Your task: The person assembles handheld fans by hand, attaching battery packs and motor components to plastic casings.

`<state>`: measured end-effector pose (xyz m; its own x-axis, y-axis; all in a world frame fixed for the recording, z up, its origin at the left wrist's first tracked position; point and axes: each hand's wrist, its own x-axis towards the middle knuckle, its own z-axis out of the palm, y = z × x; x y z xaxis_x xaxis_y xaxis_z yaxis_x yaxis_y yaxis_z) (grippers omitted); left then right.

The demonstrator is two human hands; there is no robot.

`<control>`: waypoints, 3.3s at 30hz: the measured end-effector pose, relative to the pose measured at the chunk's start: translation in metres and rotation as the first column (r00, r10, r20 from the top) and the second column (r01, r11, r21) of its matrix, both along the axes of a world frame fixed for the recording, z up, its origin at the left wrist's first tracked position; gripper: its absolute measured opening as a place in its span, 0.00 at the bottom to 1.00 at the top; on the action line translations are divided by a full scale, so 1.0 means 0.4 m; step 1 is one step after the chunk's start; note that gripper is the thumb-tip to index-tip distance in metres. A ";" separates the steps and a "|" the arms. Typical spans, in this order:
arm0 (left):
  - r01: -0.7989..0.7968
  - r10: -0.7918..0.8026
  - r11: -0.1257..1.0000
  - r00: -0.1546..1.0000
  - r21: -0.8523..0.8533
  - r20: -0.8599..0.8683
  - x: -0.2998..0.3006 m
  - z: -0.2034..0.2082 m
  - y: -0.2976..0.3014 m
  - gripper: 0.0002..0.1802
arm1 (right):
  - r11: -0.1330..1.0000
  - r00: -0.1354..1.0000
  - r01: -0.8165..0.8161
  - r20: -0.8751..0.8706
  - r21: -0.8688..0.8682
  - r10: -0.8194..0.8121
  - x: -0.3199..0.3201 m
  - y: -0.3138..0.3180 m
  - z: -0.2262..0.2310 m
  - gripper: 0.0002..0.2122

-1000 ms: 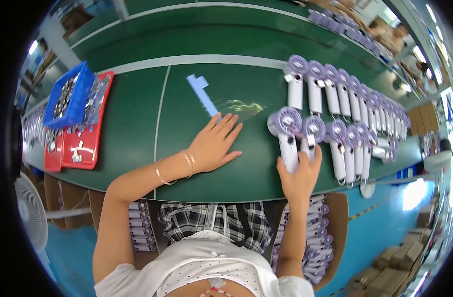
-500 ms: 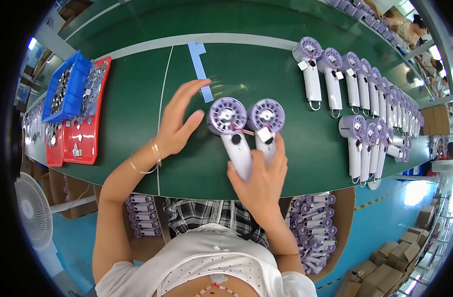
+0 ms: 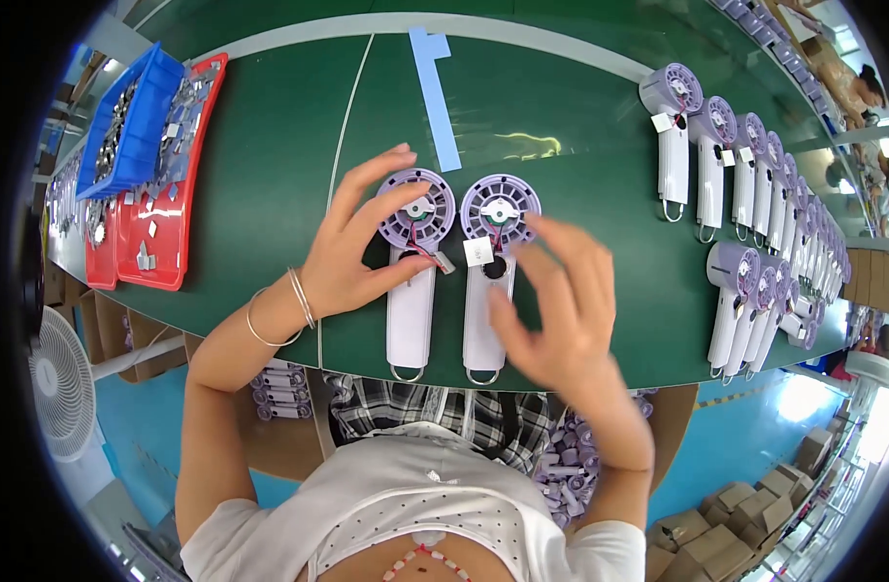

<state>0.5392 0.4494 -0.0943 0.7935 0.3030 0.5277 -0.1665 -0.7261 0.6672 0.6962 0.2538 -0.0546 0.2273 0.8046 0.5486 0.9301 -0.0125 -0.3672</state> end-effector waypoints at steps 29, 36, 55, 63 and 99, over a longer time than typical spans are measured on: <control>0.009 -0.038 0.964 0.994 0.264 0.105 0.068 -0.133 0.077 0.15 | 0.976 0.976 -0.215 0.051 0.017 0.214 0.198 0.099 -0.192 0.12; -0.038 0.031 0.993 0.997 0.113 0.065 0.072 -0.123 0.057 0.13 | 0.968 0.969 -0.247 0.016 0.046 0.247 0.210 0.095 -0.190 0.13; -0.034 0.030 0.994 0.999 0.099 0.043 0.073 -0.099 0.035 0.13 | 0.970 0.976 -0.215 -0.007 0.114 0.218 0.198 0.083 -0.186 0.15; -0.034 0.030 0.994 0.999 0.101 0.033 0.081 -0.092 0.032 0.13 | 0.973 0.974 -0.218 -0.051 0.075 0.222 0.207 0.083 -0.178 0.14; -0.021 0.007 0.988 0.996 0.153 0.093 0.039 -0.007 -0.015 0.14 | 0.980 0.973 -0.194 -0.120 0.038 0.197 0.133 0.042 -0.090 0.16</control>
<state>0.5550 0.4434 -0.0971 0.7359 0.2230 0.6393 -0.2110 -0.8217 0.5295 0.7494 0.2705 -0.0906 0.1340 0.8261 0.5474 0.8613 0.1761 -0.4766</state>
